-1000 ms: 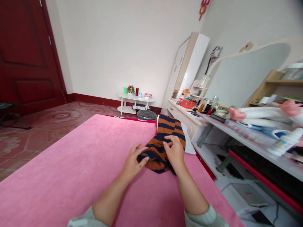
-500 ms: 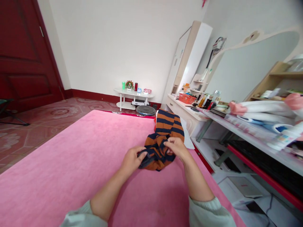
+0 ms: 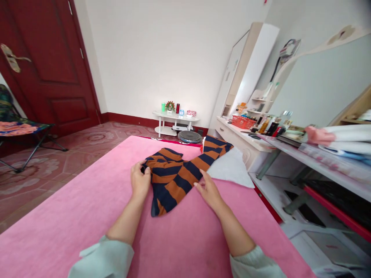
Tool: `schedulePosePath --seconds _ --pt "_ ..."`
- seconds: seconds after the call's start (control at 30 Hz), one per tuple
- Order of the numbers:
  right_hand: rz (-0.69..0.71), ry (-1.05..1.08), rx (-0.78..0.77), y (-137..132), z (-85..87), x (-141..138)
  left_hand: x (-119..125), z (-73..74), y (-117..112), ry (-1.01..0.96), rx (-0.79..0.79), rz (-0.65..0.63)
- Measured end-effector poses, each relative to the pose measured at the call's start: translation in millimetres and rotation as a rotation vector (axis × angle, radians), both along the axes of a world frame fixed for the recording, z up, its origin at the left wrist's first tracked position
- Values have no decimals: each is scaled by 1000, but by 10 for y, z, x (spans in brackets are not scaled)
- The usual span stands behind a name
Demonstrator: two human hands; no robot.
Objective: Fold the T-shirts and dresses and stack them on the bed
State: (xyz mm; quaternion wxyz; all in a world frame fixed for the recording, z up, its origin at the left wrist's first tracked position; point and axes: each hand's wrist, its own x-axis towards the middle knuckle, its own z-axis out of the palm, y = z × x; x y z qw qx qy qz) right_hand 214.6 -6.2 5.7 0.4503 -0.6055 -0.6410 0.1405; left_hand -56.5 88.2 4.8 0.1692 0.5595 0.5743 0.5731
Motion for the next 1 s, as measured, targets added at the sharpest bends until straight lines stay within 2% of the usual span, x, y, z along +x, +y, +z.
schedulePosePath --seconds 0.07,0.17,0.27,0.37,0.43,0.5,0.63,0.7,0.8,0.9,0.97,1.0 --pt "-1 -59 -15 -16 -37 -4 94 17 -67 251 4 -101" --pt "-25 -87 -32 -39 -16 -3 189 57 -159 424 -179 -153" --pt "-17 -111 -36 -40 -6 -12 171 104 -198 451 -363 -173" --pt "10 -107 -14 -34 -25 -39 116 193 -219 433 -457 -344" --pt "16 -82 6 -31 -29 -60 124 302 -270 420 -483 -479" --pt "11 -49 50 -29 -8 -75 187 456 -378 381 -505 -702" --pt "-1 -14 175 -45 113 -97 452 756 -750 232 -567 -1443" --pt "-11 -31 158 -65 181 -104 621 808 -960 234 -595 -1660" --pt "-53 -143 16 -108 261 -80 843 745 -1199 366 -600 -1774" --pt "7 -349 -148 -162 371 10 933 653 -1261 469 -603 -1847" --pt "29 -427 -200 -205 495 99 895 642 -1189 487 -564 -1771" --pt "0 -421 -189 -229 573 147 849 650 -1124 501 -521 -1658"
